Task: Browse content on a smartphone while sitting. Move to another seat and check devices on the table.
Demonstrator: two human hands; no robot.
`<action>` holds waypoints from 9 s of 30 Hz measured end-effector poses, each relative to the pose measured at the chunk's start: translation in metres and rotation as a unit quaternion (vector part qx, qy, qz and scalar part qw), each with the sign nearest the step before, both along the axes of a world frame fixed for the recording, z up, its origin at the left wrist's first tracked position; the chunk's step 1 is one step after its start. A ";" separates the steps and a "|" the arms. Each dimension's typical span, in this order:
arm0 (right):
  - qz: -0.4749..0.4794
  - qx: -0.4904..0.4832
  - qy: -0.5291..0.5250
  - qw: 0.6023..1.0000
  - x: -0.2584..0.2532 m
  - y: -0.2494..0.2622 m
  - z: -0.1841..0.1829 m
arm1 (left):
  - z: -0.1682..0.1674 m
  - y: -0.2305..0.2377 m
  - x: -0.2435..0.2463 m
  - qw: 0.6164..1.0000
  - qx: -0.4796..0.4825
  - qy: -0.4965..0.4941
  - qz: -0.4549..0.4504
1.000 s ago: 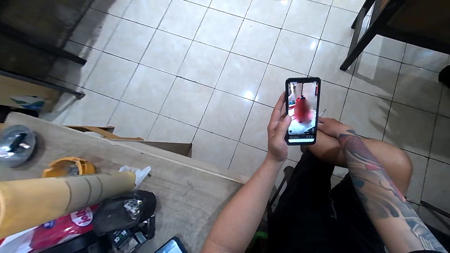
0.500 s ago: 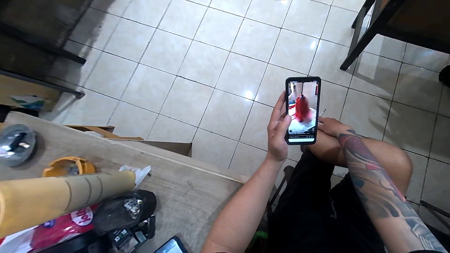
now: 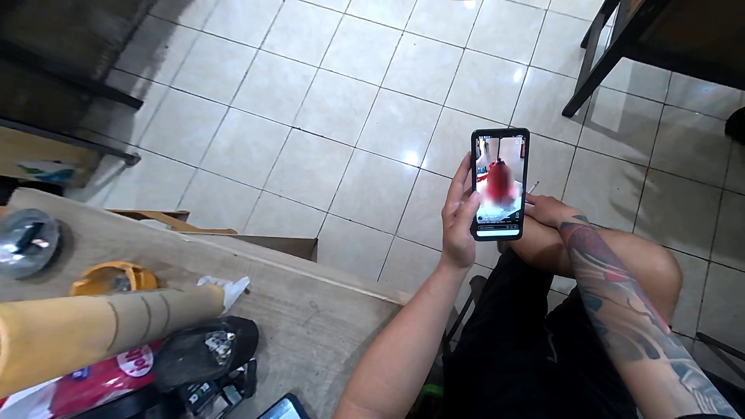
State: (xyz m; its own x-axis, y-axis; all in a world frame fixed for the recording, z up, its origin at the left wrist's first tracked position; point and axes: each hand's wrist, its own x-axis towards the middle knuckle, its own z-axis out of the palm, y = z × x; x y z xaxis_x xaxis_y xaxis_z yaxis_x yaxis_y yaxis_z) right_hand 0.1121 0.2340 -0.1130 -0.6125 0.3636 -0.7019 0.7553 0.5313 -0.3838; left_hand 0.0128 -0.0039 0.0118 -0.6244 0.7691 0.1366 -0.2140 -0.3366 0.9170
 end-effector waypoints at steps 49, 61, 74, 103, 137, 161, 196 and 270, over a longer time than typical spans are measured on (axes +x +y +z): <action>0.037 0.175 -0.035 0.983 -0.009 0.088 0.098 | -0.016 0.008 -0.008 0.999 0.032 -0.011 0.024; 0.048 0.044 0.018 0.998 0.017 0.081 0.067 | -0.018 0.007 -0.010 0.999 0.045 0.000 -0.004; 0.012 0.043 0.004 0.999 0.040 0.081 0.069 | -0.017 0.008 -0.008 0.999 0.052 -0.003 -0.007; 0.063 0.051 -0.037 0.996 0.024 0.057 0.065 | -0.016 0.008 -0.009 0.999 0.040 -0.013 0.003; 0.051 0.047 -0.034 0.997 0.037 0.061 0.061 | -0.013 0.007 -0.006 0.999 0.030 -0.011 0.018; 0.048 0.038 -0.050 0.997 0.038 0.062 0.063 | -0.012 0.009 -0.004 0.999 0.042 -0.020 0.019; 0.047 0.077 -0.005 0.996 0.043 0.070 0.048 | -0.009 0.005 -0.002 0.999 -0.002 -0.032 0.017; 0.042 0.057 -0.038 0.997 0.034 0.063 0.075 | -0.002 -0.001 0.003 1.000 -0.006 0.000 0.003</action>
